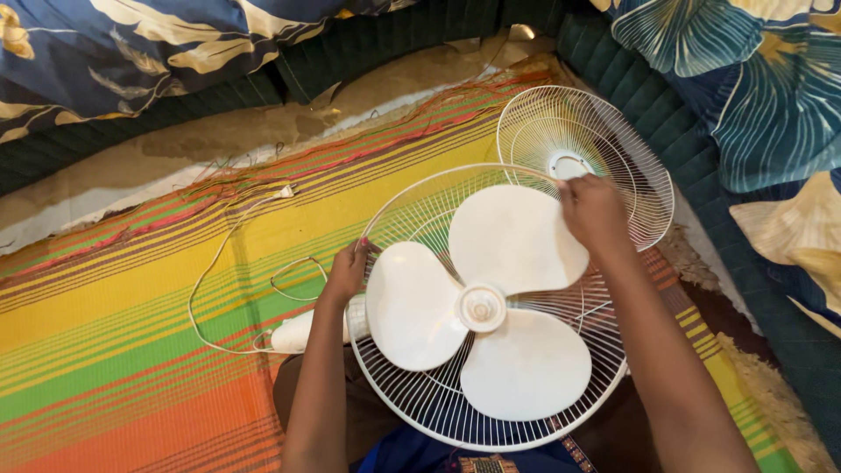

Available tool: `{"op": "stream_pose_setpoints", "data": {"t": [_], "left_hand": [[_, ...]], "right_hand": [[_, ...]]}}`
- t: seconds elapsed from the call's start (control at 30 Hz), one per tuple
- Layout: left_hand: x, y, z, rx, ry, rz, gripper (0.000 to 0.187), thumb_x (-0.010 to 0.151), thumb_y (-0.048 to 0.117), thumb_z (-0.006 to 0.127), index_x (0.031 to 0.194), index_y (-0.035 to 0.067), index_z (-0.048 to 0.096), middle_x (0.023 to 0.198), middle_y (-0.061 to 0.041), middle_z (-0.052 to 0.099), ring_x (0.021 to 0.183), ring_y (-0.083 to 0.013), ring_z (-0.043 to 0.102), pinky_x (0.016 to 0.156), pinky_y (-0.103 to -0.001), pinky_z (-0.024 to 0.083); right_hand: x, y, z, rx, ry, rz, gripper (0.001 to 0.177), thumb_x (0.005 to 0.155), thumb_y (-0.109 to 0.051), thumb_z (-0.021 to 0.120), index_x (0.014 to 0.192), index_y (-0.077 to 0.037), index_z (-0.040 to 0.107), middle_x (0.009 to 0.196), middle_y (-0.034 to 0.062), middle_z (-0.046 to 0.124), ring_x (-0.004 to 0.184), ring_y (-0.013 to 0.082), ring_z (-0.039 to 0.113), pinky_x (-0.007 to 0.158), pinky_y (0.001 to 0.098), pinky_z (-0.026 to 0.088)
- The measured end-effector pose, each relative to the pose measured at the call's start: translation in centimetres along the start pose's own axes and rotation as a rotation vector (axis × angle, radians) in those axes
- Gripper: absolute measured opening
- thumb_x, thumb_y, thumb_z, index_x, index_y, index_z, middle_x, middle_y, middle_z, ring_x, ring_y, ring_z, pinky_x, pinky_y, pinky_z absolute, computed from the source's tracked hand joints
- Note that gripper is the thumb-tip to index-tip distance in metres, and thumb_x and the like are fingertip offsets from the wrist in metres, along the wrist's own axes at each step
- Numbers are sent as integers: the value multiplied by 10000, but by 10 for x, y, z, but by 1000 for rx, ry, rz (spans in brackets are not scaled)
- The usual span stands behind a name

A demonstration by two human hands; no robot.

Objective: The person assembles a white table fan by attaching the fan blades to the motor hub, securing them with a central cap, and then fitting the front wire cage. They then use a screwdriver to tighten screws on the fan's neck.

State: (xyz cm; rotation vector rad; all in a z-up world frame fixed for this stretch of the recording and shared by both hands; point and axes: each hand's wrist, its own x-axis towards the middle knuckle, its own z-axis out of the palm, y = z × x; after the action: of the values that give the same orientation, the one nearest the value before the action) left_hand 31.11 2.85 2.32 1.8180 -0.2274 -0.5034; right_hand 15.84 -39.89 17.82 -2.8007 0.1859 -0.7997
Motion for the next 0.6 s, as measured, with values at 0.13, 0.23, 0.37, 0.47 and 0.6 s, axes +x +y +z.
{"op": "stream_pose_setpoints", "data": {"t": [0.13,0.23,0.37,0.47,0.6], "left_hand": [[-14,0,1,-43,12,3,518,1077,448,433,1019,10,704,731,-52,658,628,-122,590,586,-296,506],[-19,0,1,-41,23,4,540,1076,459,436,1023,-9,699,751,-84,682,656,-142,620,611,-304,525],[-27,4,1,-60,30,1,554,1056,465,438,1014,-28,687,796,-111,721,709,-179,702,648,-331,571],[-31,16,-3,-6,50,-17,545,1054,449,450,1020,-39,692,822,-130,744,715,-211,726,665,-348,586],[-25,46,-4,490,196,109,497,1084,421,500,1025,-18,726,830,-210,727,749,-291,684,705,-402,526]], "right_hand": [[29,-27,20,126,-3,6,210,1008,-203,658,966,-20,753,911,179,706,851,389,657,762,494,528],[48,-49,31,203,-72,-11,213,1004,-212,638,976,-33,750,926,167,711,831,388,662,735,489,528],[66,-69,36,187,-247,21,256,1014,-259,639,949,-38,751,900,168,709,767,399,666,702,494,533],[68,-79,37,150,-234,-3,259,999,-267,659,917,-38,749,904,159,717,749,396,670,684,493,536],[59,-89,35,145,-146,-48,247,969,-266,688,874,-44,737,885,135,722,767,369,683,694,481,542]]}}
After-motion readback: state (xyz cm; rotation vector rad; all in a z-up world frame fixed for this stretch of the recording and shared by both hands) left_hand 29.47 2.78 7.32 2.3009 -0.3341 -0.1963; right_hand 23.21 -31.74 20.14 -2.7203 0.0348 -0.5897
